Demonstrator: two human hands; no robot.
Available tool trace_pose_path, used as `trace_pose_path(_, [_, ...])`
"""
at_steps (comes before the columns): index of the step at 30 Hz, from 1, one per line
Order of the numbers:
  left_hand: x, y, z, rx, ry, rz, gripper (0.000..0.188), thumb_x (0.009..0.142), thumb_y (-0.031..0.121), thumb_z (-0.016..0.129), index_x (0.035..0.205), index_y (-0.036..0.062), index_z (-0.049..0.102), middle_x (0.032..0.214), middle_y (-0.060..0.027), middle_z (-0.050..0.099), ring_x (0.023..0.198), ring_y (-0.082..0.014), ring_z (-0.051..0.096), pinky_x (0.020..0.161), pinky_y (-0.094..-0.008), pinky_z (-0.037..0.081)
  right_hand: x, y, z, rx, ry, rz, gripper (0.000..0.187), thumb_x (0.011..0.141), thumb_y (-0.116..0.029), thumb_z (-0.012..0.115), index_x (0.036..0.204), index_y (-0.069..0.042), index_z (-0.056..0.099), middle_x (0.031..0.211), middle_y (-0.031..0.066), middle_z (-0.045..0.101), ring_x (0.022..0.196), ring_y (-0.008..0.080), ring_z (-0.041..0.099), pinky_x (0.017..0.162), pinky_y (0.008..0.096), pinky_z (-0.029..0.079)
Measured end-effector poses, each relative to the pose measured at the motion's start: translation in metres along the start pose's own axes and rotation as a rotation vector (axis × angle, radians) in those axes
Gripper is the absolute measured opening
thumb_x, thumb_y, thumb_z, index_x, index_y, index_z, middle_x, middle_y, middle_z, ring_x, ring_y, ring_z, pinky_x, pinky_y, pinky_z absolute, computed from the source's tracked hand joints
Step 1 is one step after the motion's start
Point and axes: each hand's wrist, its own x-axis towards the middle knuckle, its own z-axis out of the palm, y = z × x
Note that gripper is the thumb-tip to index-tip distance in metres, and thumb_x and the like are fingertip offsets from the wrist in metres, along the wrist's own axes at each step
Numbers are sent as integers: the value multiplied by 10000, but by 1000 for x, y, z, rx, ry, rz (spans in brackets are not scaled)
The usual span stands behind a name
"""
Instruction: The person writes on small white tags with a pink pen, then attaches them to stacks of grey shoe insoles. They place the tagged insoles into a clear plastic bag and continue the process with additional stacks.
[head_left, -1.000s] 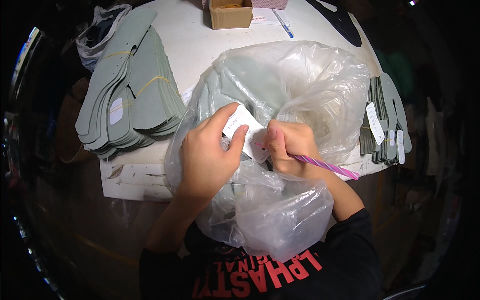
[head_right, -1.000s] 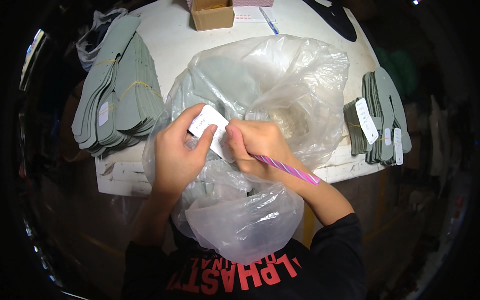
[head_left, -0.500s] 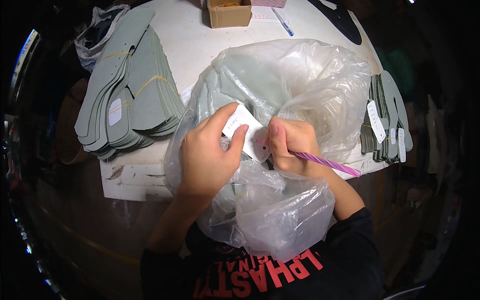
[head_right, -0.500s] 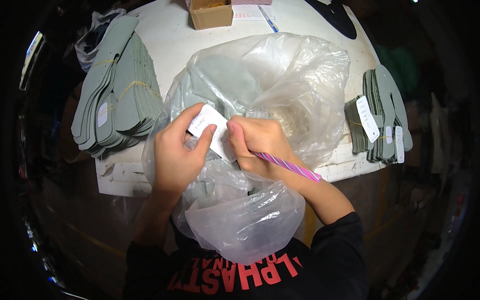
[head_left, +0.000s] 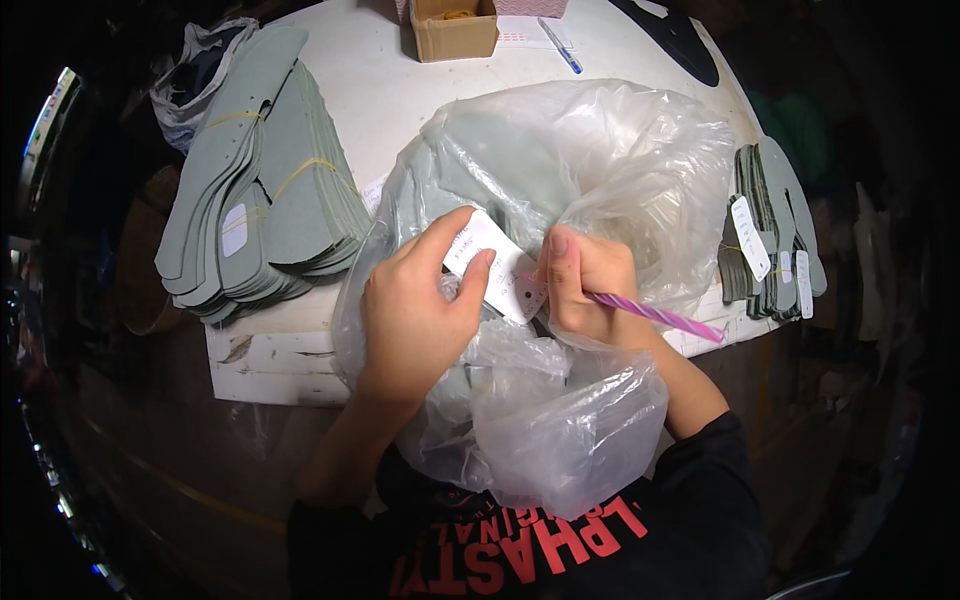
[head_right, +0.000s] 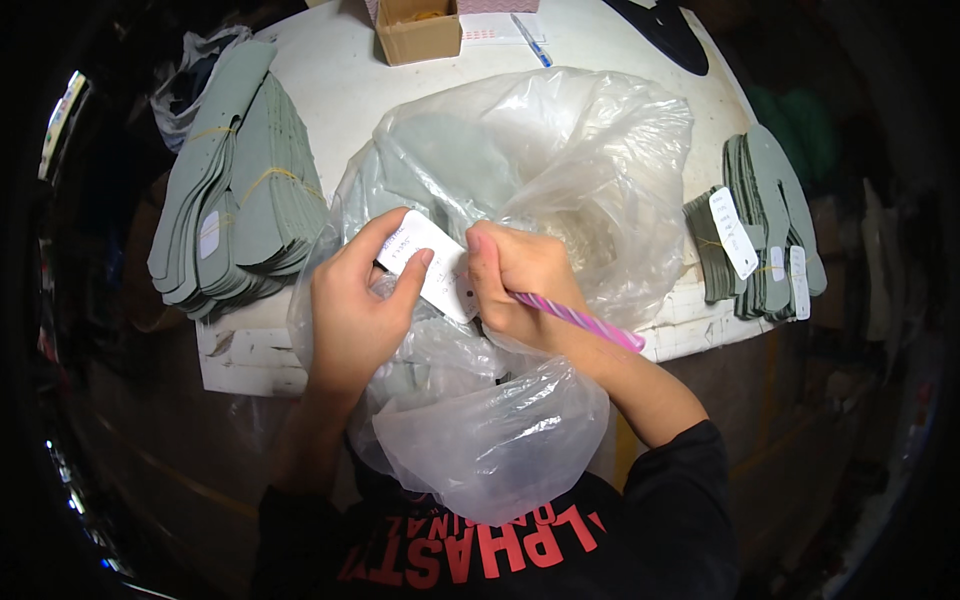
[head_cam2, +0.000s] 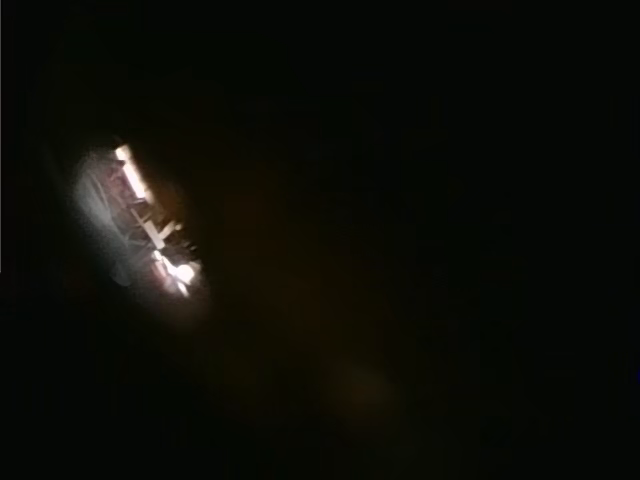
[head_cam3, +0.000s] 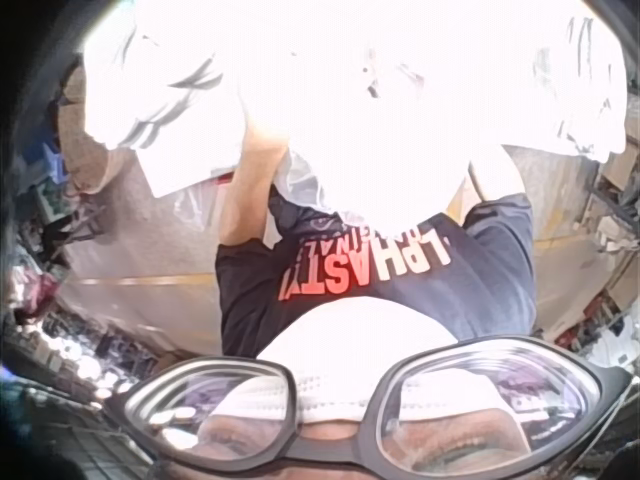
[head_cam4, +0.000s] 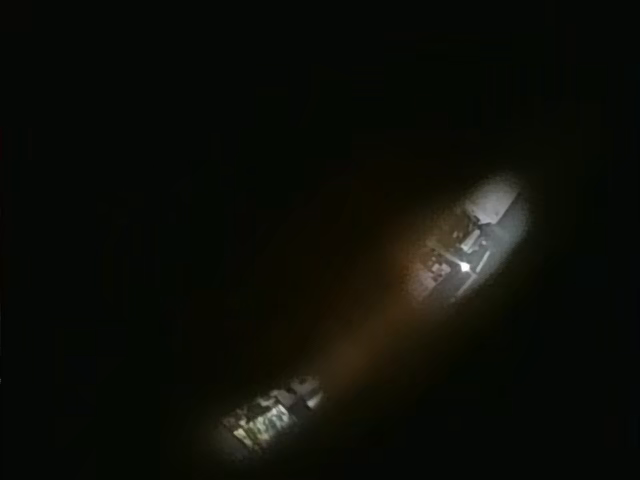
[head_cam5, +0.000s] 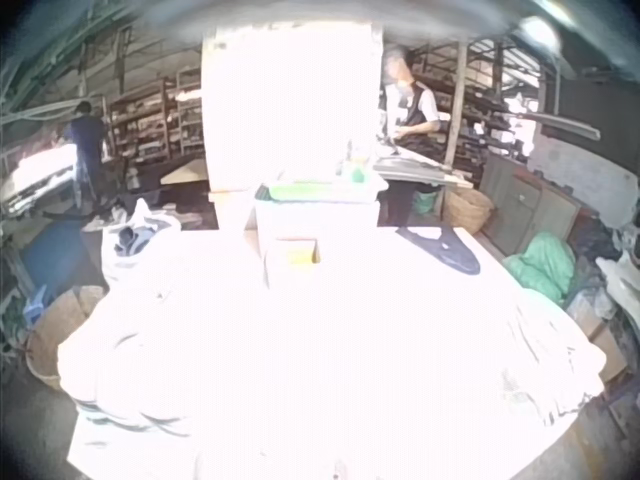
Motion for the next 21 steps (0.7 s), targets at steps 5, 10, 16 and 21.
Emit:
trace_pose_path(5, [0, 1, -1, 54, -6, -15, 400, 944, 42, 823, 1304, -85, 706, 1080, -216, 799, 959, -178, 772, 833, -331, 613, 2, -22, -29, 413, 185, 102, 385, 1184, -304, 422, 1079, 10, 618, 711, 52, 573, 614, 130, 584, 593, 284, 493])
trace_pose_path(10, [-1, -4, 2, 6, -12, -55, 411, 955, 29, 809, 1323, -110, 687, 1108, -210, 797, 1003, -182, 768, 881, -328, 613, 14, -60, -124, 264, 505, -395, 263, 1145, -225, 515, 1200, 16, 605, 680, 22, 534, 571, 76, 506, 533, 246, 375])
trace_pose_path(16, [-1, -8, 7, -96, 56, -21, 402, 937, 127, 827, 1298, -22, 732, 1040, -205, 813, 908, -268, 817, 784, -360, 605, 35, -10, -171, -636, 496, 317, 265, 1037, -256, 723, 1093, 2, 705, 642, 38, 605, 551, 123, 536, 541, 333, 414])
trace_pose_path(21, [-2, -10, 3, -186, -13, -25, 347, 1002, 105, 768, 1290, -66, 675, 1071, -200, 806, 970, -227, 807, 819, -337, 609, 33, 73, -141, -804, 79, 530, 375, 968, -223, 705, 1196, 75, 684, 1080, 324, 765, 1046, 455, 762, 937, 493, 586])
